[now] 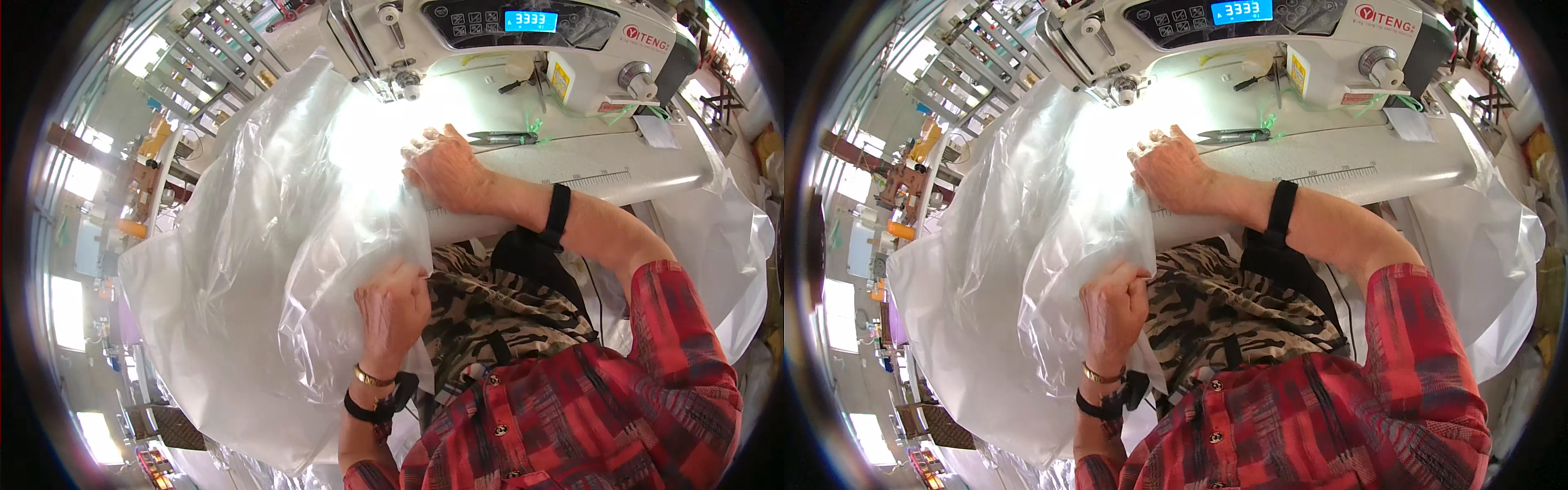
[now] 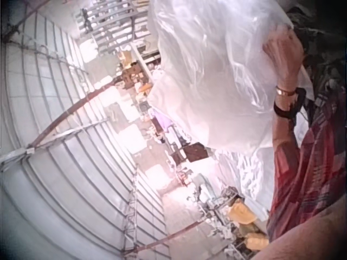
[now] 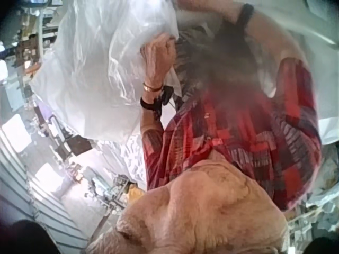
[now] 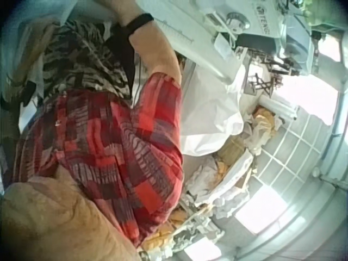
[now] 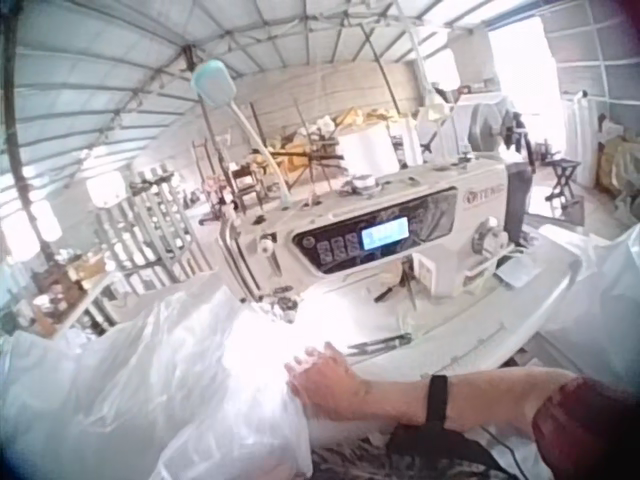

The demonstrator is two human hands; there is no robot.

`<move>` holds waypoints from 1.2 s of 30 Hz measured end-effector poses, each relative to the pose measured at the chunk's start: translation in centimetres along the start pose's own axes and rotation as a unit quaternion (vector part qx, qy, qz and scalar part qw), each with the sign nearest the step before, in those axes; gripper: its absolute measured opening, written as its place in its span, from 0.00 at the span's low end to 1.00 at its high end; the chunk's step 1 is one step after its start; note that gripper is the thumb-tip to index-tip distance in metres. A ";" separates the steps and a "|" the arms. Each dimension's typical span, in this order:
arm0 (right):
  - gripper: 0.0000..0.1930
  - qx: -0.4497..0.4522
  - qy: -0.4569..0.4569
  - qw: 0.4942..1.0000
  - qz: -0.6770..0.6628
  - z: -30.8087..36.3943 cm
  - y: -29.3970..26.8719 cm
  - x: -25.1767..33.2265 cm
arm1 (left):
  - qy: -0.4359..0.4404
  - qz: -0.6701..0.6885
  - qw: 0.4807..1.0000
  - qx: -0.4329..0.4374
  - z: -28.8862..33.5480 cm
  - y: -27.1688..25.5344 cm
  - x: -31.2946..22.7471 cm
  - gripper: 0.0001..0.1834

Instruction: The person is sewing a large white plastic bag or sheet using an industrial sewing machine.

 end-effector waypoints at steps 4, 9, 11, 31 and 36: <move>0.10 -0.002 0.005 1.000 -0.015 0.0 0.1 -0.3 | 0.052 -0.011 0.999 -0.013 -4.5 0.8 -0.2 0.09; 0.12 0.042 0.020 0.998 -0.033 -0.3 -0.5 0.3 | 0.115 -0.069 0.991 -0.017 -8.3 2.2 0.7 0.10; 0.11 0.057 0.001 0.998 0.000 -0.4 -0.3 0.3 | 0.088 -0.084 0.992 -0.025 -9.8 2.8 1.0 0.10; 0.23 -0.129 0.150 0.879 -0.435 6.3 -5.0 2.5 | 0.006 0.238 0.926 0.293 12.4 4.5 -2.1 0.18; 0.26 0.031 0.356 0.755 -0.550 14.7 -4.3 5.0 | 0.009 0.131 0.981 0.144 14.9 6.2 2.6 0.19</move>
Point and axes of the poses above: each hand's wrist, its own z-axis away from the middle knuckle, its own y-axis out of the palm, x = y × z, the point moved 5 cm from there along -z, towards the middle knuckle, and after that the axes turned 9 degrees about -x, right-handed, at the moved point
